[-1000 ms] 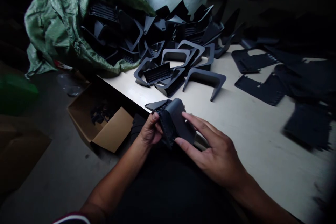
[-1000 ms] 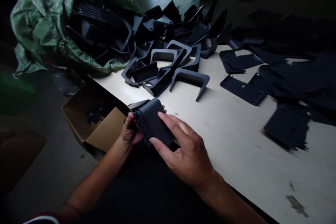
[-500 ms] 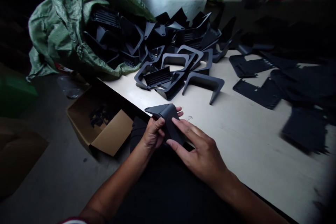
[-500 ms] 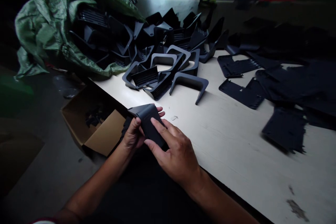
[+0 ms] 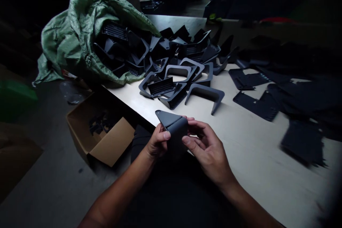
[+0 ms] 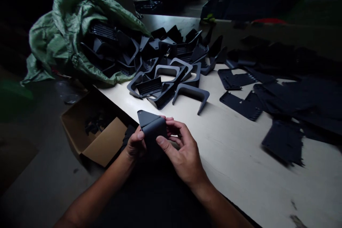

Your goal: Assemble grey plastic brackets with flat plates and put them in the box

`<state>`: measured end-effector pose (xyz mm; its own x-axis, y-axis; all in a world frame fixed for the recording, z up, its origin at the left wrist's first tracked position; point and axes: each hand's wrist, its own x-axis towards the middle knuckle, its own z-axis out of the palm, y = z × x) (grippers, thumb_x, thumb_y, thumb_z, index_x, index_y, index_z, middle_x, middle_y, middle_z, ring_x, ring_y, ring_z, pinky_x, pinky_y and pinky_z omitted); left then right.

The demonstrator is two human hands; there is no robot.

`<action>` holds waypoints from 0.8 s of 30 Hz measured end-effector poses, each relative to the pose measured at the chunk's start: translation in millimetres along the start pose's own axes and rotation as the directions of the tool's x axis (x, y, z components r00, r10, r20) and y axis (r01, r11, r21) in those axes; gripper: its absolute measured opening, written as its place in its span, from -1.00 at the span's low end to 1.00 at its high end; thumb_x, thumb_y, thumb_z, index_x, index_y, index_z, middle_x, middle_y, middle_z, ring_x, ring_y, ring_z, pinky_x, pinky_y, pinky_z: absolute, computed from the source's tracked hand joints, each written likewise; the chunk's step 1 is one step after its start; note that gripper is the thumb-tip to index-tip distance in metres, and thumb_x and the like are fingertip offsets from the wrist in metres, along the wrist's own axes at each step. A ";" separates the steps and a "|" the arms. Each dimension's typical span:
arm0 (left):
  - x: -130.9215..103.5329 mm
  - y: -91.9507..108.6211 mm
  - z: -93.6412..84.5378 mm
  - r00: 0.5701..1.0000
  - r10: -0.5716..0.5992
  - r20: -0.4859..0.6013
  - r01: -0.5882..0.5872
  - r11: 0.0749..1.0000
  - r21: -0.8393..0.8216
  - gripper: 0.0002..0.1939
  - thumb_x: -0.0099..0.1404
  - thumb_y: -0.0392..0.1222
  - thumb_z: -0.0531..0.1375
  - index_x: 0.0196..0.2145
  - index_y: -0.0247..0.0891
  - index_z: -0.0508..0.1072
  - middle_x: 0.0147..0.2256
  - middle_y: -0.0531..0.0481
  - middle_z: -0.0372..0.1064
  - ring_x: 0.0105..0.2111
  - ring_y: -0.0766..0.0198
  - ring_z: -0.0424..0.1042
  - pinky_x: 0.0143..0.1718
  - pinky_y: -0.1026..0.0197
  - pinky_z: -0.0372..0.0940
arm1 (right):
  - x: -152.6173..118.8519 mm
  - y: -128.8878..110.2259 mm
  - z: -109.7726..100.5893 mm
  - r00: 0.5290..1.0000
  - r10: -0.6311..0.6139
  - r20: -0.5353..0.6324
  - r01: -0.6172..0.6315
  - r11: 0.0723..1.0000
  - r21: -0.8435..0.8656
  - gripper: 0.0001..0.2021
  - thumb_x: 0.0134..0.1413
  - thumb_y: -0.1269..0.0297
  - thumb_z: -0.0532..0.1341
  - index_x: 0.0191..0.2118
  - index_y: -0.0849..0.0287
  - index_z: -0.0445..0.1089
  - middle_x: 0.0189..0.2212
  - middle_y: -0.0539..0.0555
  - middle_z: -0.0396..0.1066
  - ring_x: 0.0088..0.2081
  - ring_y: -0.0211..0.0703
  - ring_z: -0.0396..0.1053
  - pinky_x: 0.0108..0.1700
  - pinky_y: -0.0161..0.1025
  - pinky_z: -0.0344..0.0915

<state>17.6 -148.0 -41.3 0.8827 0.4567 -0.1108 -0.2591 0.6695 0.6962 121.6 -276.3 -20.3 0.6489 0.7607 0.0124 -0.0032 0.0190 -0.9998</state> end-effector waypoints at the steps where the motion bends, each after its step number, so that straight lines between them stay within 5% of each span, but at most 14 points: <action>1: -0.1 0.8 -0.3 1.000 0.007 0.014 -0.007 1.000 0.011 -0.27 0.02 0.03 0.40 0.12 -0.35 0.53 0.15 -0.34 0.51 0.25 -0.38 0.37 0.30 -0.26 0.22 | 2.4 -2.9 -1.1 0.999 0.030 0.015 -0.031 0.998 0.049 -0.55 0.18 -0.03 0.43 0.08 0.04 0.43 0.11 0.15 0.51 0.05 0.02 0.52 0.02 -0.10 0.55; 6: -1.9 11.4 7.5 0.990 0.010 0.143 -0.028 0.992 0.127 -0.23 -0.01 -0.02 0.41 0.17 -0.33 0.52 0.24 -0.30 0.43 0.30 -0.38 0.31 0.34 -0.20 0.17 | 10.5 -18.4 -3.9 0.970 0.168 0.177 -0.195 0.969 0.154 -0.52 0.20 -0.09 0.41 0.08 0.11 0.50 0.06 0.15 0.54 0.01 0.05 0.52 0.03 -0.13 0.49; 11: -3.9 19.1 22.7 0.979 -0.055 0.198 0.032 0.993 0.117 -0.15 0.00 0.05 0.42 0.22 -0.34 0.49 0.28 -0.31 0.38 0.26 -0.34 0.35 0.28 -0.15 0.25 | 8.3 -20.8 -1.3 0.929 0.215 0.302 -0.316 0.886 0.339 -0.61 0.22 -0.07 0.40 -0.04 0.14 0.54 -0.20 0.11 0.58 -0.16 -0.02 0.54 -0.10 -0.18 0.44; 15: 4.9 27.9 30.4 0.997 -0.044 -0.068 0.034 0.990 -0.137 -0.35 0.18 0.19 0.31 0.09 -0.31 0.52 -0.01 -0.31 0.60 0.02 -0.15 0.56 0.16 -0.12 0.36 | 6.4 -16.9 -2.6 0.934 0.140 0.328 -0.219 0.951 0.216 -0.71 0.18 0.01 0.45 -0.21 0.13 0.54 -0.32 0.01 0.48 -0.28 -0.18 0.41 -0.21 -0.30 0.32; 18: 14.1 35.7 35.4 0.949 -0.084 -0.305 0.020 0.978 -0.207 -0.75 0.34 -0.02 0.20 -0.20 -0.26 0.52 -0.47 -0.05 0.54 -0.31 0.08 0.60 0.04 -0.06 0.43 | 3.4 -13.7 -1.8 0.923 0.137 0.360 -0.187 0.977 0.106 -0.73 0.20 0.05 0.44 -0.14 0.13 0.55 -0.30 0.00 0.47 -0.24 -0.15 0.40 -0.16 -0.29 0.33; 21: 15.2 36.6 42.8 0.935 -0.102 -0.339 0.057 0.988 -0.140 -0.84 0.38 -0.11 0.17 -0.29 -0.23 0.46 -0.60 0.09 0.37 -0.50 0.22 0.49 -0.09 0.01 0.47 | -5.8 -7.0 1.4 0.941 0.068 0.332 -0.106 0.990 0.096 -0.72 0.25 0.09 0.40 -0.01 0.10 0.55 -0.11 0.04 0.52 -0.04 -0.04 0.43 0.02 -0.24 0.35; 24: 7.8 32.9 53.0 0.938 0.003 -0.347 -0.008 1.000 -0.012 -0.81 0.41 -0.08 0.18 -0.31 -0.21 0.42 -0.60 0.12 0.32 -0.53 0.26 0.45 -0.17 0.09 0.48 | -19.5 2.3 3.9 0.975 -0.007 0.222 -0.008 0.998 0.068 -0.72 0.27 0.14 0.39 0.04 0.06 0.54 -0.08 0.03 0.53 0.00 -0.03 0.45 0.03 -0.26 0.36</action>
<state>36.8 -153.5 18.4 0.6909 0.6337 -0.3480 -0.2706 0.6730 0.6883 105.9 -288.5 -22.7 0.4641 0.8855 0.0226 -0.0600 0.0569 -0.9966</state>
